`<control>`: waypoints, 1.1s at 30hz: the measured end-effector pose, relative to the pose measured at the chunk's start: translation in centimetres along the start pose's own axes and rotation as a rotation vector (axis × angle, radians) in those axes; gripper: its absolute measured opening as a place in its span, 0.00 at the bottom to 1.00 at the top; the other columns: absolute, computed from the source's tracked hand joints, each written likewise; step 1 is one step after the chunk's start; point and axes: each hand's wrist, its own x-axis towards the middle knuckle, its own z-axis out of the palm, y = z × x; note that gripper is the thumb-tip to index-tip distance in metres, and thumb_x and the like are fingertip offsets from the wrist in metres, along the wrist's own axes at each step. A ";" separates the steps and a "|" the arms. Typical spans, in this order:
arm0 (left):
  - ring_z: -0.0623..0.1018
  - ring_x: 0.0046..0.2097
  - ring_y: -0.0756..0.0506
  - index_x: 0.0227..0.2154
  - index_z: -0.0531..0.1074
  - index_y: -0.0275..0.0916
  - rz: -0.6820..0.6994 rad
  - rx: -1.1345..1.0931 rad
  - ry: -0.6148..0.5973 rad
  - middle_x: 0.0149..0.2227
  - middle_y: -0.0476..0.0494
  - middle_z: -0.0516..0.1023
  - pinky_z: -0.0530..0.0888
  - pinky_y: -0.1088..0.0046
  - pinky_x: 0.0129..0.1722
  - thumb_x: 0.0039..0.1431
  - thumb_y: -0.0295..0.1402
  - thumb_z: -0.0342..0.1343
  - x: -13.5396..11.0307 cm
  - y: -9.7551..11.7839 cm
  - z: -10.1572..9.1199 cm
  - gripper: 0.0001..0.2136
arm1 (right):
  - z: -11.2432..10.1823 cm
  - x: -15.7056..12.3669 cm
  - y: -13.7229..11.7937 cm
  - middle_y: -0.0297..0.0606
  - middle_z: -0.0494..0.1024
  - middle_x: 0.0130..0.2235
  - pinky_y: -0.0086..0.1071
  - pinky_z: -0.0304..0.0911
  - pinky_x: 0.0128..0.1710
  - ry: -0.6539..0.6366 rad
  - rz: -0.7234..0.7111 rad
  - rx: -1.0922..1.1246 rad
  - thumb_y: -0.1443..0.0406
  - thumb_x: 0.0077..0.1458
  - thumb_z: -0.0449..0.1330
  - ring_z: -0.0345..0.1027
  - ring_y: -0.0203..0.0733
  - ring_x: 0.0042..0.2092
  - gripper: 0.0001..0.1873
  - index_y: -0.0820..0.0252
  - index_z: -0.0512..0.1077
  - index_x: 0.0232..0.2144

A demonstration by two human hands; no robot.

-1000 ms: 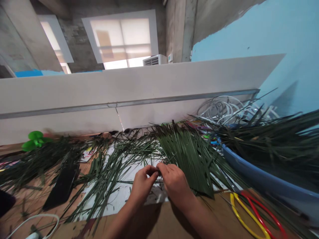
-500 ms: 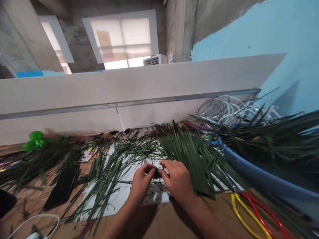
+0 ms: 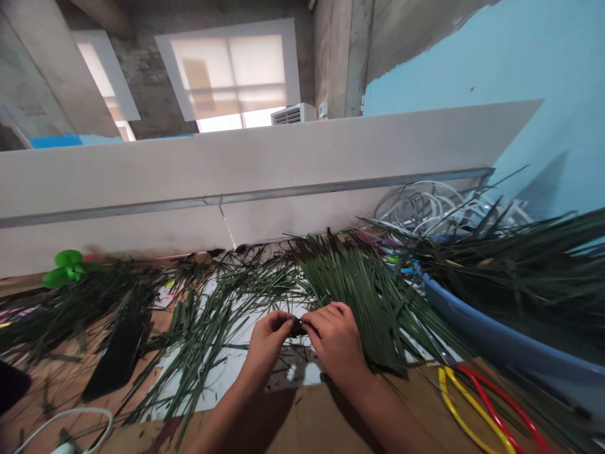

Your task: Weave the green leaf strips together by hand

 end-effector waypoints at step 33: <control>0.77 0.39 0.42 0.30 0.75 0.39 0.350 0.904 0.047 0.32 0.46 0.81 0.64 0.62 0.46 0.60 0.26 0.57 -1.7 2.5 0.0 0.04 | 1.3 -0.1 0.4 0.33 0.79 0.29 0.35 0.52 0.39 -0.078 0.189 0.044 0.71 0.53 0.59 0.69 0.44 0.36 0.06 0.57 0.74 0.27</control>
